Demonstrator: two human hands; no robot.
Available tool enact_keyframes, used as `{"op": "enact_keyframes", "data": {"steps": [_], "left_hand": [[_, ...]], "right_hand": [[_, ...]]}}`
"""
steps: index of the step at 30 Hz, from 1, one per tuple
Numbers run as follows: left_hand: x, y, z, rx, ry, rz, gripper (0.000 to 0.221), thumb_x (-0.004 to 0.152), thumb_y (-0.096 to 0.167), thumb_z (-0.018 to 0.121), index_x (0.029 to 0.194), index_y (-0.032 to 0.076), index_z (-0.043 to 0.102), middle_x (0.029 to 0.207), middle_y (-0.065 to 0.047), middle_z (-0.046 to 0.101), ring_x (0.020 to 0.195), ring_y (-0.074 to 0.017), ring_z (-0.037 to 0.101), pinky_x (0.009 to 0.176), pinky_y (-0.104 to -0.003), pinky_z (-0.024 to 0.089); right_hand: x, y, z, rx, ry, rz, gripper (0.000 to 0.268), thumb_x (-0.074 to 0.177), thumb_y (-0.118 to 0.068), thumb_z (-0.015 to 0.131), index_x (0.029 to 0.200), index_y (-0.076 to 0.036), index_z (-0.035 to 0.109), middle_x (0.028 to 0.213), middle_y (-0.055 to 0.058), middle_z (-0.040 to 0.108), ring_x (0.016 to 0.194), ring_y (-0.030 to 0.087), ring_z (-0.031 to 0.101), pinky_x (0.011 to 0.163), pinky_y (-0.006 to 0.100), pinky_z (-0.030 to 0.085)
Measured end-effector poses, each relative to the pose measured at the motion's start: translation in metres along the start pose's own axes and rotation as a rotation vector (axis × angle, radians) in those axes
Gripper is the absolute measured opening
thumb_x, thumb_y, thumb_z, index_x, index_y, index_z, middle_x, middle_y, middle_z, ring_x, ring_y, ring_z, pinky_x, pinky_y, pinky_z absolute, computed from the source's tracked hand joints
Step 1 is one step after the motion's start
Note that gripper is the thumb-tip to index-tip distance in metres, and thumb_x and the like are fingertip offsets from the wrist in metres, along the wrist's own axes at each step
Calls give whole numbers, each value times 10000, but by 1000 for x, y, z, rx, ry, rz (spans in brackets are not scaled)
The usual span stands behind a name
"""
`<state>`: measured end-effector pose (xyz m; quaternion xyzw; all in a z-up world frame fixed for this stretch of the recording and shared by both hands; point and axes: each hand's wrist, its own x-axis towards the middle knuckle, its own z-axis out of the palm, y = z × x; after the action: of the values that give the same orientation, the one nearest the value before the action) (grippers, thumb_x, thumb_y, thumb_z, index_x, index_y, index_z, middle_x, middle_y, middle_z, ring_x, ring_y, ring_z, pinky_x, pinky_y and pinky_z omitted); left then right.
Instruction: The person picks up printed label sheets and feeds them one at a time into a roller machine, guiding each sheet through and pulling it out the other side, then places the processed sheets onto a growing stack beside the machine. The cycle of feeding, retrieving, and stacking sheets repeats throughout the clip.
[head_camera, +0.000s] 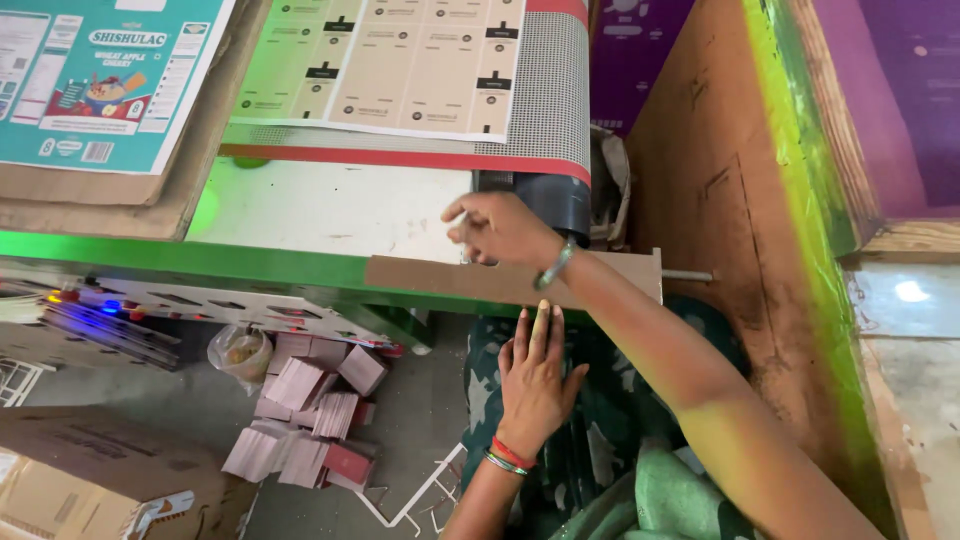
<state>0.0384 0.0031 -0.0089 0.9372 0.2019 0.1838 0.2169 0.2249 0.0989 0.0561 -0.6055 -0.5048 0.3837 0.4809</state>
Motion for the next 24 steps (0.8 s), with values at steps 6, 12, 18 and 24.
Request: {"op": "enact_keyframes", "data": {"steps": [6,12,18,24], "left_hand": [[-7,-6,11,29,4,11,797,887,426,734,1513,56,408,1579,-149,346,1452,-449,316,1099,-562,318],[6,13,-8,42,10,2,848,863,378,723,1543,-9,398,1613,-172,364,1461,-436,320,1080,-560,314],[18,45,10,-15,61,135,799,887,355,731,1528,7,403,1577,-229,383,1499,-400,324,1157,-541,292],[25,47,43,-4,14,167,786,830,319,742,1501,41,440,1554,-185,415,1463,-362,345,1100,-546,305]], "right_hand": [[-138,-34,-1,-155,-40,-184,299,999,-170,639,1265,-33,631,943,49,786,852,131,756,767,286,599],[-250,-14,-45,-253,307,86,362,932,-149,667,1272,-25,652,1004,95,800,918,152,790,782,269,623],[-312,-8,-62,-266,782,-74,290,1015,-70,638,1276,55,619,1031,119,750,903,148,742,801,267,596],[-326,2,-57,-250,892,-151,278,1026,-45,638,1284,57,616,1040,121,740,896,141,729,821,257,593]]}}
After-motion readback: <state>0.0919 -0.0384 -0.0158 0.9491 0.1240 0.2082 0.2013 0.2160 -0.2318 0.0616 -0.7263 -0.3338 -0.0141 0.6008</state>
